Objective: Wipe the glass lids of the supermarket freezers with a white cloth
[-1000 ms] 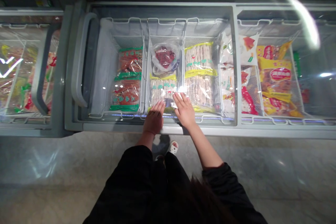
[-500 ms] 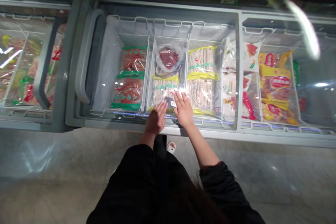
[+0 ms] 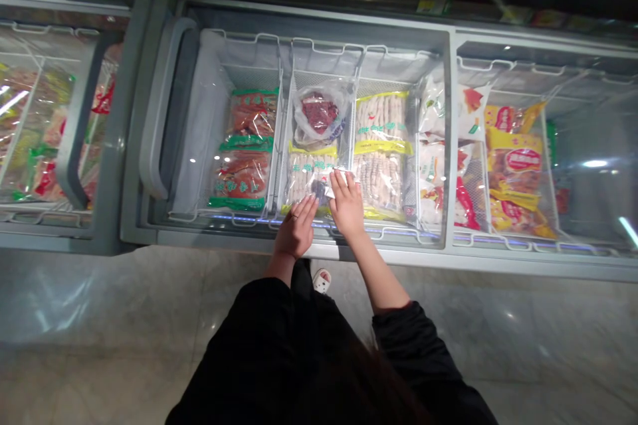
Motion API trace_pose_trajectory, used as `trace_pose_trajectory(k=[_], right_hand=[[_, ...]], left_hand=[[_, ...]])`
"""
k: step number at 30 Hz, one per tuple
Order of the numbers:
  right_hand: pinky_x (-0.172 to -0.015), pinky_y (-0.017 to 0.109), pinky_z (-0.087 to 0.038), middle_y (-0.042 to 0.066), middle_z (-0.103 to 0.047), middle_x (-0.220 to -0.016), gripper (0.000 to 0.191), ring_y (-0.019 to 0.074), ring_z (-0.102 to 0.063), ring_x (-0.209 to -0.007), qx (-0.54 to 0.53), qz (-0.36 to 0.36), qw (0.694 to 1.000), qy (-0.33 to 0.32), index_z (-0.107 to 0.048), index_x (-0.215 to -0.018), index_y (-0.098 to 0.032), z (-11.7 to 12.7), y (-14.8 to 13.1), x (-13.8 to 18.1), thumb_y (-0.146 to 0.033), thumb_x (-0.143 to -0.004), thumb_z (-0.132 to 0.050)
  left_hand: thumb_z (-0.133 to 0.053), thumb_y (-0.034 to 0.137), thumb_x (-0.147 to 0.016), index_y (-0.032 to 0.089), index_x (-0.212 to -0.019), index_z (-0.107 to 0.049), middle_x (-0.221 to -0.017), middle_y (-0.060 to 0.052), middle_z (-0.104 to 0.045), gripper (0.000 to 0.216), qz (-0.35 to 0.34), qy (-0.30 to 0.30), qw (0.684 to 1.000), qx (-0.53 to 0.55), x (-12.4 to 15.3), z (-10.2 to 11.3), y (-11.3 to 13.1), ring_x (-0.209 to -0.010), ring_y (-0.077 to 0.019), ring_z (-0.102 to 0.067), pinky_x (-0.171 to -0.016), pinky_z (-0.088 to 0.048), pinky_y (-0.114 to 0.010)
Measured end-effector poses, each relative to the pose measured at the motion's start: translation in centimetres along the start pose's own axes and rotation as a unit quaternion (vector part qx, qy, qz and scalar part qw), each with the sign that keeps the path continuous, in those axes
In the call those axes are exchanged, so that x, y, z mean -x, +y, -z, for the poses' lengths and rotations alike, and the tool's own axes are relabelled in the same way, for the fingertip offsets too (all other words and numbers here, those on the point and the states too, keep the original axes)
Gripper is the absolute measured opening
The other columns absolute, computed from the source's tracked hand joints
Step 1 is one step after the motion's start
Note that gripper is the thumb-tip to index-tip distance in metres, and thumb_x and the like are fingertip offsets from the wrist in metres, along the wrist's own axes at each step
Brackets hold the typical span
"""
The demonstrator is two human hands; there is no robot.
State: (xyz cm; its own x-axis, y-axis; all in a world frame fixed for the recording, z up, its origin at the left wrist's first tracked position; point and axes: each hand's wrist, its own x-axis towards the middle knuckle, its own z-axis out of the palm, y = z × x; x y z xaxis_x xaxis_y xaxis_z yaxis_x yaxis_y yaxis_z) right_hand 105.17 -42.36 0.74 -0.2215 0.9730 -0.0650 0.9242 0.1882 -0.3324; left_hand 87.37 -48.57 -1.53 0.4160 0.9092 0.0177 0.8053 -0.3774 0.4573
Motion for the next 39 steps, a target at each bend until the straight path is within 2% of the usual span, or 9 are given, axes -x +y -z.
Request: trace_pose_trajectory(k=[5,8,13,19,23,26,29,34,39], right_hand=[[-0.127,0.051,-0.027,-0.002,-0.035,-0.165,0.071,0.0239,-0.022,-0.156,0.031,0.065,0.996,-0.044,-0.03,-0.162,-0.028,1.3,2.9,2.6,-0.015,-0.093,-0.044],[-0.126,0.054,-0.028,0.003,-0.031,-0.167,0.076,0.0247,-0.021,-0.157,0.046,0.022,0.998,-0.025,-0.025,-0.163,-0.024,0.9,3.2,2.4,-0.014,-0.091,-0.045],[-0.125,0.055,-0.028,0.013,-0.028,-0.168,0.075,0.027,-0.023,-0.156,0.025,-0.047,0.998,0.033,-0.018,-0.164,-0.013,-0.7,0.7,0.2,-0.015,-0.092,-0.04],[-0.128,0.048,-0.025,0.006,-0.032,-0.167,0.073,0.0232,-0.023,-0.156,0.013,0.086,0.995,-0.042,-0.027,-0.163,-0.018,0.5,2.7,2.7,-0.015,-0.092,-0.045],[-0.125,0.053,-0.03,0.005,-0.034,-0.166,0.074,0.0246,-0.025,-0.156,0.01,0.03,0.999,-0.037,-0.026,-0.163,-0.023,1.4,4.0,2.6,-0.014,-0.092,-0.044],[-0.124,0.057,-0.03,0.007,-0.032,-0.167,0.072,0.0276,-0.025,-0.156,0.005,-0.027,1.0,-0.004,-0.027,-0.163,-0.02,1.1,2.6,0.6,-0.015,-0.092,-0.041],[-0.123,0.058,-0.029,0.007,-0.03,-0.168,0.071,0.0292,-0.022,-0.157,0.007,-0.028,1.0,0.0,-0.028,-0.162,-0.017,0.8,0.9,-0.7,-0.015,-0.092,-0.04],[-0.127,0.051,-0.025,0.002,-0.03,-0.168,0.072,0.0241,-0.02,-0.157,-0.01,0.058,0.996,-0.067,-0.031,-0.161,-0.018,1.1,1.7,1.8,-0.014,-0.09,-0.042],[-0.128,0.052,-0.024,0.007,-0.03,-0.168,0.07,0.0252,-0.019,-0.157,-0.021,-0.012,0.999,-0.035,-0.031,-0.161,-0.014,0.2,2.0,3.6,-0.015,-0.092,-0.041]], left_hand=[[-0.039,0.008,-0.093,0.007,-0.156,-0.038,-0.163,-0.014,-0.037,0.063,-0.005,0.006,1.0,0.009,-0.1,0.1,0.1,-0.155,-0.0253,-0.028,-0.129,-0.024,-0.045],[-0.038,0.008,-0.093,0.007,-0.156,-0.038,-0.163,-0.014,-0.038,0.062,-0.005,0.007,1.0,0.003,-0.2,0.1,0.2,-0.154,-0.0252,-0.029,-0.128,-0.025,-0.045],[-0.039,0.006,-0.092,0.011,-0.158,-0.035,-0.163,-0.011,-0.038,0.066,0.005,0.003,1.0,0.008,-0.1,0.1,0.2,-0.154,-0.0251,-0.03,-0.128,-0.027,-0.045],[-0.039,0.006,-0.092,0.018,-0.164,-0.024,-0.164,-0.008,-0.036,0.074,0.009,0.004,1.0,0.004,-0.1,-0.2,0.1,-0.154,-0.0236,-0.028,-0.127,-0.03,-0.049],[-0.041,0.009,-0.092,0.018,-0.164,-0.024,-0.164,-0.01,-0.035,0.074,0.005,0.001,1.0,0.004,-0.1,-0.2,0.2,-0.154,-0.0239,-0.027,-0.127,-0.03,-0.049],[-0.04,0.01,-0.093,0.017,-0.163,-0.027,-0.165,-0.009,-0.034,0.072,0.015,-0.009,1.0,0.006,-0.3,0.0,0.2,-0.155,-0.0227,-0.026,-0.128,-0.028,-0.046],[-0.039,0.01,-0.093,0.015,-0.162,-0.03,-0.165,-0.009,-0.032,0.069,0.018,-0.018,1.0,-0.006,-0.3,-0.1,0.3,-0.156,-0.0214,-0.023,-0.128,-0.026,-0.045],[-0.035,0.014,-0.098,0.013,-0.159,-0.037,-0.165,-0.008,-0.034,0.06,0.024,-0.035,0.999,-0.021,-0.5,0.5,0.4,-0.155,-0.0182,-0.024,-0.13,-0.023,-0.04],[-0.034,0.015,-0.101,0.012,-0.16,-0.032,-0.168,-0.005,-0.026,0.059,0.028,-0.018,0.998,-0.045,-4.2,2.3,0.4,-0.158,-0.0151,-0.016,-0.132,-0.017,-0.037]])
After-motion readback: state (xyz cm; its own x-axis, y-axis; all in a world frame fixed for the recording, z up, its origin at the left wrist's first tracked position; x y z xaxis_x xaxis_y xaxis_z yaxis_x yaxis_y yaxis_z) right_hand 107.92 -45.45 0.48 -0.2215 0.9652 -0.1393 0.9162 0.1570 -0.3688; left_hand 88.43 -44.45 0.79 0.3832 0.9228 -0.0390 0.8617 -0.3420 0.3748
